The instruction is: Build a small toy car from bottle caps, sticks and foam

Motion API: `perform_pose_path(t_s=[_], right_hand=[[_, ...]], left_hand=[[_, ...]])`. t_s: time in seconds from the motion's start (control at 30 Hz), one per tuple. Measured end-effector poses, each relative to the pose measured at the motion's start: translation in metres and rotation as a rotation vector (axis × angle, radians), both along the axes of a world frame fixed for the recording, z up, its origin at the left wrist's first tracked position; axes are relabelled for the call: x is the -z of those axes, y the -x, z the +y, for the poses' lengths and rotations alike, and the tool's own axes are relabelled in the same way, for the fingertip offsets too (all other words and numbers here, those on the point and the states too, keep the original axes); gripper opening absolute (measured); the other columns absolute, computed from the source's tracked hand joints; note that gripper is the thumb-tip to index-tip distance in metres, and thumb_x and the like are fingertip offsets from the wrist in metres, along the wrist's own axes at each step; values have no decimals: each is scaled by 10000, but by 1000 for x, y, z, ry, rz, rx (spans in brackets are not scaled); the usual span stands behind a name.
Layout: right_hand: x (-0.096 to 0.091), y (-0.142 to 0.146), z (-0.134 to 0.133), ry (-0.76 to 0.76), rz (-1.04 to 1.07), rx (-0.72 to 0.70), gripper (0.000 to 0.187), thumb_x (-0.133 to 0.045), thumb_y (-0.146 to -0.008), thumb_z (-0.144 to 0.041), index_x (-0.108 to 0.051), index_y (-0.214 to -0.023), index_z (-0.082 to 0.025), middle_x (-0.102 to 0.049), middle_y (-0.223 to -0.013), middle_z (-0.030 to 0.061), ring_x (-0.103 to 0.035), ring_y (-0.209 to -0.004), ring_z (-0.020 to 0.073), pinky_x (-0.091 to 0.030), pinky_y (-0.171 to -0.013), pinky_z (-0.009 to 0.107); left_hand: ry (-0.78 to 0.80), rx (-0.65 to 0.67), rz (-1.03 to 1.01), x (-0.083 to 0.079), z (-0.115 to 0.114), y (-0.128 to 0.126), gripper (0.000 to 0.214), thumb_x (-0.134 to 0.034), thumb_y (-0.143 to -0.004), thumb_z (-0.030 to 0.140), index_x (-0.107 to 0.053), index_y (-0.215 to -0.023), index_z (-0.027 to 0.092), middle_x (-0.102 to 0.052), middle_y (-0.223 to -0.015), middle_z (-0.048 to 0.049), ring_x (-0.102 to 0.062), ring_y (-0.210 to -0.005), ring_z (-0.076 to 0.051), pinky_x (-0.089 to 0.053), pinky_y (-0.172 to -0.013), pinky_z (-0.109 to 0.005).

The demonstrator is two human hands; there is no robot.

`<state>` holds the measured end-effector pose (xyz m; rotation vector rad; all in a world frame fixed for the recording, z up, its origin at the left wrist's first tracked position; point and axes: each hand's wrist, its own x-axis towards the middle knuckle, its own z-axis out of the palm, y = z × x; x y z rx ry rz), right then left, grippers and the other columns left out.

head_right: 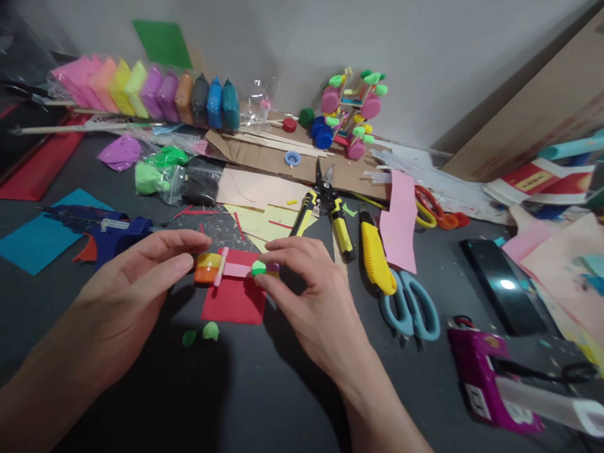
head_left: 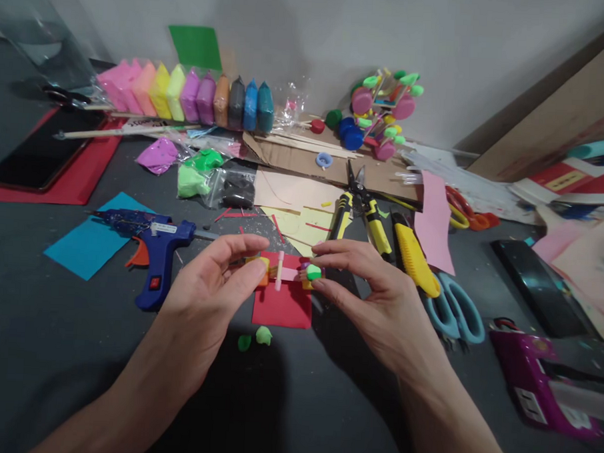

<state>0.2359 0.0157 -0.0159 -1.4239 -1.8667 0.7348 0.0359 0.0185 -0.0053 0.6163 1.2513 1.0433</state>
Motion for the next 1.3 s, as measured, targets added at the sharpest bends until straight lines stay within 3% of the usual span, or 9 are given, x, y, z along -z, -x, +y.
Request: perform_pose_path(t_s=[0.57, 0.83, 1.3], right_hand=[[-7, -3, -2, -55, -105, -37, 175, -705, -930, -267, -721, -1099, -222, -723, -1175, 56, -649, -1107, 188, -504, -973, 342], [-6, 1, -1, -195, -210, -78, 94, -690, -935, -240, -747, -999, -201, -745, -1075, 73, -651, -1024, 225, -518, -897, 390], [-5, 2, 0, -188, -217, -105, 109, -671, -945, -208, -735, -1029, -180, -746, -1056, 69, -643, -1026, 207, -518, -905, 356]], left_hand=[[-2, 1, -29, 0, 1, 0, 240, -800, -741, 293, -730, -949, 196, -760, -863, -9, -693, -789, -139, -556, -666, -190], [-1, -9, -33, 2, -1, 0, 229, -818, -725, 288, -738, -922, 201, -758, -833, 2, -674, -749, -113, -542, -642, -159], [-11, -11, -31, 3, -1, 1, 186, -805, -757, 279, -741, -918, 211, -764, -849, 14, -687, -751, -107, -540, -641, -154]])
